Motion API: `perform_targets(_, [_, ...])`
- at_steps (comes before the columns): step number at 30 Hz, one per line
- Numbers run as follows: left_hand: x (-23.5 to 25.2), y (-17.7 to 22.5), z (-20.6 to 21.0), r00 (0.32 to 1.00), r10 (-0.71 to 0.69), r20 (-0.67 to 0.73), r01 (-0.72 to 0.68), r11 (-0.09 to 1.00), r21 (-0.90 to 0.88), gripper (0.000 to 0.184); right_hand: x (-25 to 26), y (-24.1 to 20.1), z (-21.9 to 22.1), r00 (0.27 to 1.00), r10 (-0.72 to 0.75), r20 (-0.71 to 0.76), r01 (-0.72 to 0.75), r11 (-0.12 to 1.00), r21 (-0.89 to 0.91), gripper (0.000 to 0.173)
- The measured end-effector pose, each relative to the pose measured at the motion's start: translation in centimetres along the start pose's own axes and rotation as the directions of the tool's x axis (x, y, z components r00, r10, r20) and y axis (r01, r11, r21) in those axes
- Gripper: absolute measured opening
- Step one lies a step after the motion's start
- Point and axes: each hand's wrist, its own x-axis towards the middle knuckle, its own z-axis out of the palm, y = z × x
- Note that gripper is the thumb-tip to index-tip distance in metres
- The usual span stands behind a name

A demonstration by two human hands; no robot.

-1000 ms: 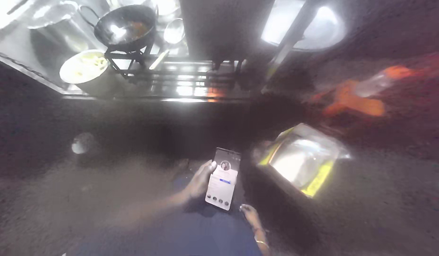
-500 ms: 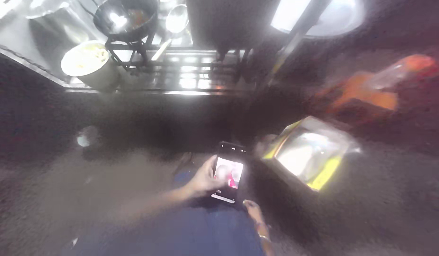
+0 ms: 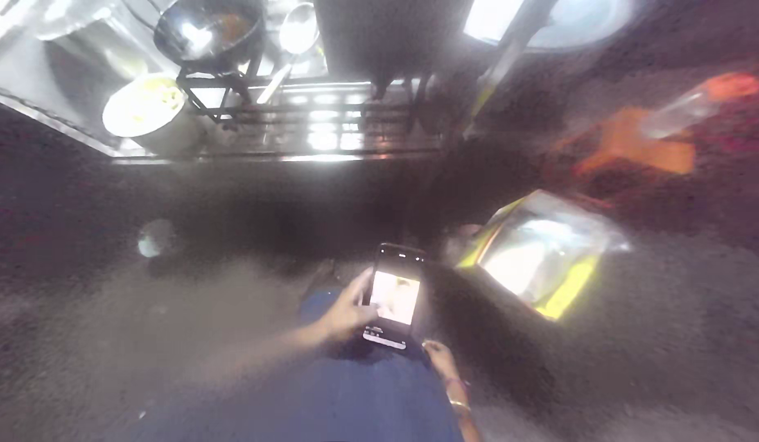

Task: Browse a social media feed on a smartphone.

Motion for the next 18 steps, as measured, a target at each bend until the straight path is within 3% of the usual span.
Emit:
perform_targets(6, [0.1, 0.6, 0.3, 0.993, -0.116, -0.037, 0.113, 0.992, -0.058, 0.071, 0.2, 0.4, 0.4, 1.000, 0.005, 0.006, -0.005, 1.000, -0.005, 0.029])
perform_targets(10, [0.4, 0.2, 0.2, 0.994, -0.104, -0.044, 0.100, 0.992, -0.076, 0.067, 0.8, 0.5, 0.5, 1.000, 0.005, 0.017, -0.005, 1.000, 0.008, 0.029])
perform_targets(15, [-0.3, 0.2, -0.4, 0.996, -0.079, -0.030, 0.079, 0.997, 0.004, 0.083, 0.7, -0.1, 0.5, 1.000, 0.012, 0.029, -0.011, 1.000, -0.010, 0.030])
perform_targets(18, [0.1, 0.3, -0.2, 0.998, -0.048, -0.028, 0.047, 0.998, -0.033, 0.069, 0.5, -0.4, 0.5, 1.000, 0.007, 0.020, -0.007, 1.000, -0.008, 0.029])
